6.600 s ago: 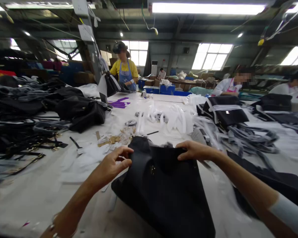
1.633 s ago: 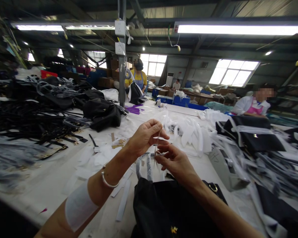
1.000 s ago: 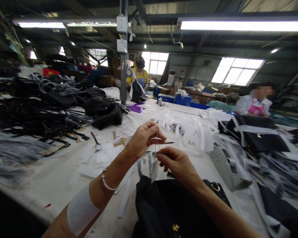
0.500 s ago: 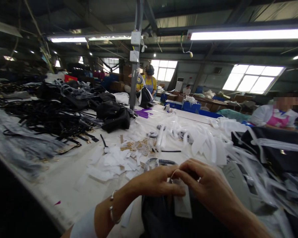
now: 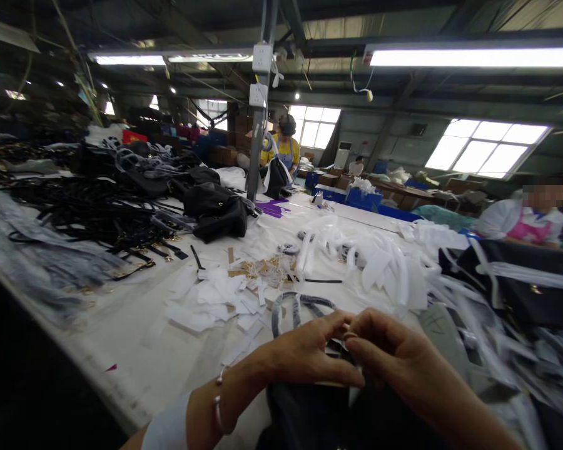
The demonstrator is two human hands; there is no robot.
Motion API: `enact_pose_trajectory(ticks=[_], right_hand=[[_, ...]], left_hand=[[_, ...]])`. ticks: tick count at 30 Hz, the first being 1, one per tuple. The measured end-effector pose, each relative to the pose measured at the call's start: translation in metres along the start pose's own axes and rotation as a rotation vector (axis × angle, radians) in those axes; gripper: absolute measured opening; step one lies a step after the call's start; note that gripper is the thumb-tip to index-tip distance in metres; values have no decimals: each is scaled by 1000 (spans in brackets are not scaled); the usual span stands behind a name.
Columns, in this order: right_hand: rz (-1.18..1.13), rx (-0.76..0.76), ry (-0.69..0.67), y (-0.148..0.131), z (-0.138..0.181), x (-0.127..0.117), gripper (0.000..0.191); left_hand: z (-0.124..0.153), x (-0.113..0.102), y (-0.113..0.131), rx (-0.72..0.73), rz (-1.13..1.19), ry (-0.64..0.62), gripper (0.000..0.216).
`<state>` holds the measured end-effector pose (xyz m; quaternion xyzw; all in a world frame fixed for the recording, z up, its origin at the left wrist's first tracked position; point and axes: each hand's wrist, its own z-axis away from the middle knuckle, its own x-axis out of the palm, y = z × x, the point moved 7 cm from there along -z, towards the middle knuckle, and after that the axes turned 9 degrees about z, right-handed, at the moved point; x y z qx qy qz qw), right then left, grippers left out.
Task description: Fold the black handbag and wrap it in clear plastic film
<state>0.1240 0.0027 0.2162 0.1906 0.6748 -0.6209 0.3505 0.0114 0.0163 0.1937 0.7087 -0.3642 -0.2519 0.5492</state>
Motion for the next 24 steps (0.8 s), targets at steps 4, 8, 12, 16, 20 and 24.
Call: enact_pose_trajectory(ticks=[4, 8, 12, 16, 20, 24], right_hand=[[266, -156, 80, -18, 7, -16, 20], [376, -111, 47, -9, 17, -36, 24], [29, 3, -87, 9, 26, -41, 36], [-507, -15, 34, 1, 27, -36, 36], [-683, -94, 198, -13, 23, -39, 39], [-646, 72, 294, -1, 20, -49, 30]], left_hand=[[3, 5, -12, -84, -7, -19, 21], [11, -10, -17, -102, -32, 43, 27], [11, -26, -16, -32, 15, 108, 32], [8, -18, -14, -50, -10, 42, 34], [11, -24, -4, 48, -24, 75, 31], [35, -79, -23, -39, -390, 488, 28]])
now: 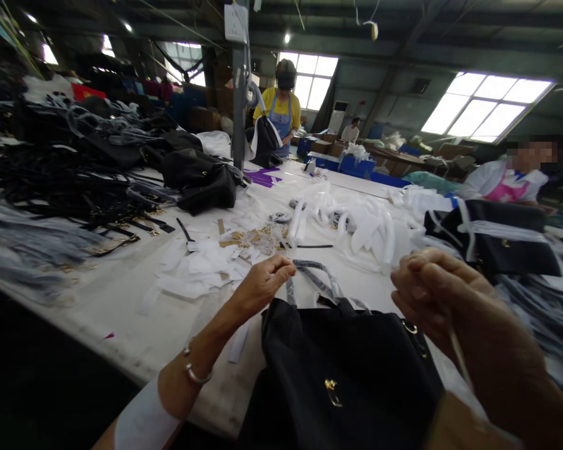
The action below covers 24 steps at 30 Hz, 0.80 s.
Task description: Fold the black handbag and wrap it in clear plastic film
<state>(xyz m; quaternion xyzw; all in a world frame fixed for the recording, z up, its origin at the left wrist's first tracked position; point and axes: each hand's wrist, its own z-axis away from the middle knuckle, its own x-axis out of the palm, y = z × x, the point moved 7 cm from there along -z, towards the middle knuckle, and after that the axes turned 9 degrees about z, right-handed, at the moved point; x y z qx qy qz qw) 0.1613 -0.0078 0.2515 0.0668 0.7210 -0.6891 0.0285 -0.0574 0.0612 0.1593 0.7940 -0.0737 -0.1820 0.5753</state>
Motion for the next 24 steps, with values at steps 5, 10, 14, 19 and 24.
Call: enact_pose_trajectory(ticks=[5, 10, 14, 19, 24], right_hand=[[151, 268, -299, 55, -10, 41, 47], [125, 392, -462, 113, -19, 86, 46], [71, 477, -410, 134, -27, 89, 39], [5, 605, -395, 152, -33, 85, 21], [-175, 713, -599, 160, -25, 95, 29]], left_hand=[[10, -18, -61, -211, -344, -26, 40], [9, 7, -70, -161, -420, -233, 42], [5, 22, -65, 22, -698, -319, 21], [10, 37, -66, 73, -463, -479, 16], [9, 31, -53, 77, -173, -305, 33]])
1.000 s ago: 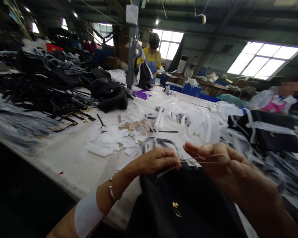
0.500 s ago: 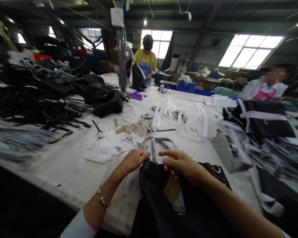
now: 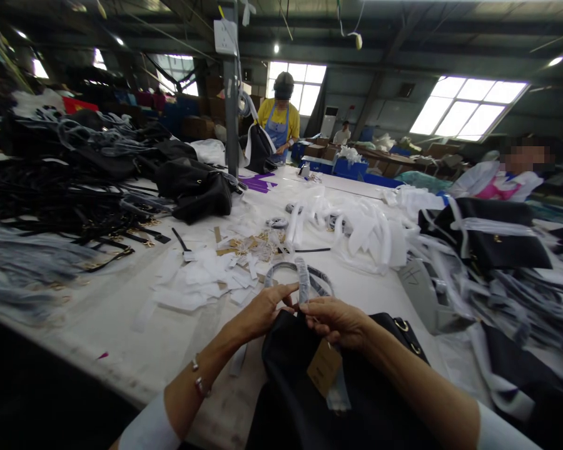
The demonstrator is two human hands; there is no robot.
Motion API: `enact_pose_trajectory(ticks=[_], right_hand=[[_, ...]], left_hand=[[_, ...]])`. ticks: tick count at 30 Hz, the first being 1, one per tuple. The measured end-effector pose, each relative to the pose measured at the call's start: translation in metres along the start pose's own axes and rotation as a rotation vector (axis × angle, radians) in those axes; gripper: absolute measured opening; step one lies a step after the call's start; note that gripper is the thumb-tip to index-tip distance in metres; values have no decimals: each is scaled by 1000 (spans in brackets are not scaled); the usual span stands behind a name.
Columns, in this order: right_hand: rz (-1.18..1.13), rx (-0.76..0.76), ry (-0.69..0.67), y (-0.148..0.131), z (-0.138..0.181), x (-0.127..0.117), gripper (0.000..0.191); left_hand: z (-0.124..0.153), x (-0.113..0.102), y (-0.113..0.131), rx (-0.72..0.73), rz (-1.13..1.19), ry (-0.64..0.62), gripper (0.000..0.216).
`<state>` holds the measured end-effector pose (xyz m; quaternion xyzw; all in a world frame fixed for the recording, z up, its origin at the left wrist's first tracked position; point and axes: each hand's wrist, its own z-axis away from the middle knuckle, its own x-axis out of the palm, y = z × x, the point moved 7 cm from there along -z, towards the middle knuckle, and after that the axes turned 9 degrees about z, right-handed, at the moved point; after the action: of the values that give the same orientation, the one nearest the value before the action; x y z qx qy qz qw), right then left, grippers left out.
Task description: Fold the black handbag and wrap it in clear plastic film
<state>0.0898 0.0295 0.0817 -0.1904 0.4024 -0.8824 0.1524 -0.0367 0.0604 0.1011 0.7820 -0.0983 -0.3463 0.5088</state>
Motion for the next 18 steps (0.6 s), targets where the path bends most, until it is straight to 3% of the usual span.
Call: enact_pose_trajectory(ticks=[4, 7, 10, 15, 18], right_hand=[[6, -71, -95, -8, 4, 6, 33], [23, -142, -138, -15, 9, 9, 33], [45, -182, -129, -18, 13, 10, 32], [38, -272, -78, -24, 23, 11, 29], [177, -294, 41, -19, 29, 7, 43]], left_hand=[[-2, -4, 19, 159, -182, 48, 17], [-4, -9, 31, 231, -347, 143, 26], [-6, -9, 34, 244, -370, 169, 24], [0, -24, 24, 104, -86, 246, 19], [12, -33, 19, -18, 205, 250, 23]])
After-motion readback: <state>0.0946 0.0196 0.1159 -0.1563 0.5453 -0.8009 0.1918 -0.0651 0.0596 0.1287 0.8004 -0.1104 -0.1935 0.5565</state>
